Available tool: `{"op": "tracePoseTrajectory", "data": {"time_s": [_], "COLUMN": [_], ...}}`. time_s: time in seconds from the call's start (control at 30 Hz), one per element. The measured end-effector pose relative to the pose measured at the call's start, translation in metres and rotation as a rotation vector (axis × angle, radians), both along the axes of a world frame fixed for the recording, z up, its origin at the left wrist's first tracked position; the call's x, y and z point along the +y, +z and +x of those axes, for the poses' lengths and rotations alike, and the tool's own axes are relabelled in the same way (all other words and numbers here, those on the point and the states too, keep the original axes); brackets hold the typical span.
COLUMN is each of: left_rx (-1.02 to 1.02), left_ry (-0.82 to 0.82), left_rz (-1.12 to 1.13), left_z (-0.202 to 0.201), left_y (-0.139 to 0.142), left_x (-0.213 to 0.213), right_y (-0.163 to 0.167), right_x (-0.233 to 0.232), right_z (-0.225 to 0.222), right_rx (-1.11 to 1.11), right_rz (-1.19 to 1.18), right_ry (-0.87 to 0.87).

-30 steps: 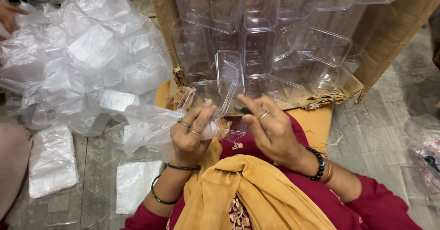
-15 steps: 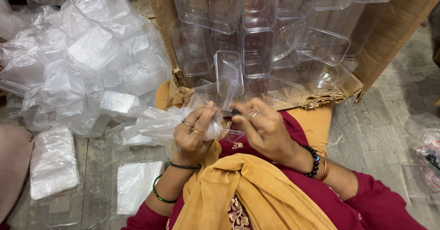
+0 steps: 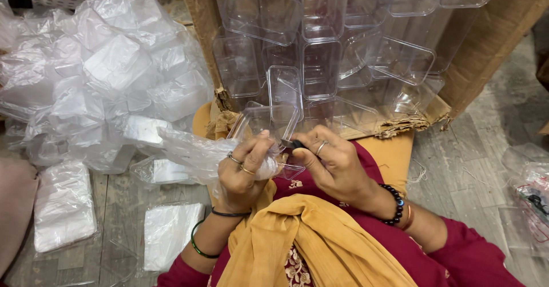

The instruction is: The person sits on the floor and places clear plastic containers into thin plastic bags one at a time, twisting the bags closed. They briefly write on a container with a black marker, then stack the bagged containers into a large cardboard box in front of them.

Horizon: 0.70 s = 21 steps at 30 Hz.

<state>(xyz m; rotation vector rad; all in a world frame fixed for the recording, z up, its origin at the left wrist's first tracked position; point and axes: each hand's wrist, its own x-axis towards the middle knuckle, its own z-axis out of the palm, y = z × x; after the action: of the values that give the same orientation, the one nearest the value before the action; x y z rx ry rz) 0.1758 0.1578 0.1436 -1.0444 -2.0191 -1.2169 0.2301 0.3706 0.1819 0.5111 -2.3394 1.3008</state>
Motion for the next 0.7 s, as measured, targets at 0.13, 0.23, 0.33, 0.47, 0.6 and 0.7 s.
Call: {"op": "tracePoseTrajectory", "data": {"time_s": [0.13,0.23,0.33,0.47,0.6,0.7], "left_rx": [0.030,0.069,0.004,-0.005,-0.009,-0.027], "left_ry": [0.005,-0.121,-0.144,-0.083,-0.084,-0.054], "left_rz": [-0.017,0.055,0.103,0.084,0.057,0.036], "left_z": [0.002,0.004,0.004,0.000,-0.002,0.001], "left_y": [0.001,0.004,0.004,-0.001,-0.003,0.000], "left_x": [-0.002,-0.003,-0.003,-0.003,-0.005,-0.007], "right_y": [-0.008,-0.020,-0.026,-0.011,0.007,0.007], "right_x": [0.003,0.019,0.029,0.025,0.011,0.008], "right_z": [-0.018,-0.048,-0.053,-0.027,-0.002,-0.013], "right_rx": [0.028,-0.118,-0.125,-0.043,-0.033,0.017], "right_rz": [-0.010,0.033,-0.039,-0.053,-0.013,0.008], "right_ry": [-0.089,-0.306,-0.336,-0.121,-0.035,-0.073]}}
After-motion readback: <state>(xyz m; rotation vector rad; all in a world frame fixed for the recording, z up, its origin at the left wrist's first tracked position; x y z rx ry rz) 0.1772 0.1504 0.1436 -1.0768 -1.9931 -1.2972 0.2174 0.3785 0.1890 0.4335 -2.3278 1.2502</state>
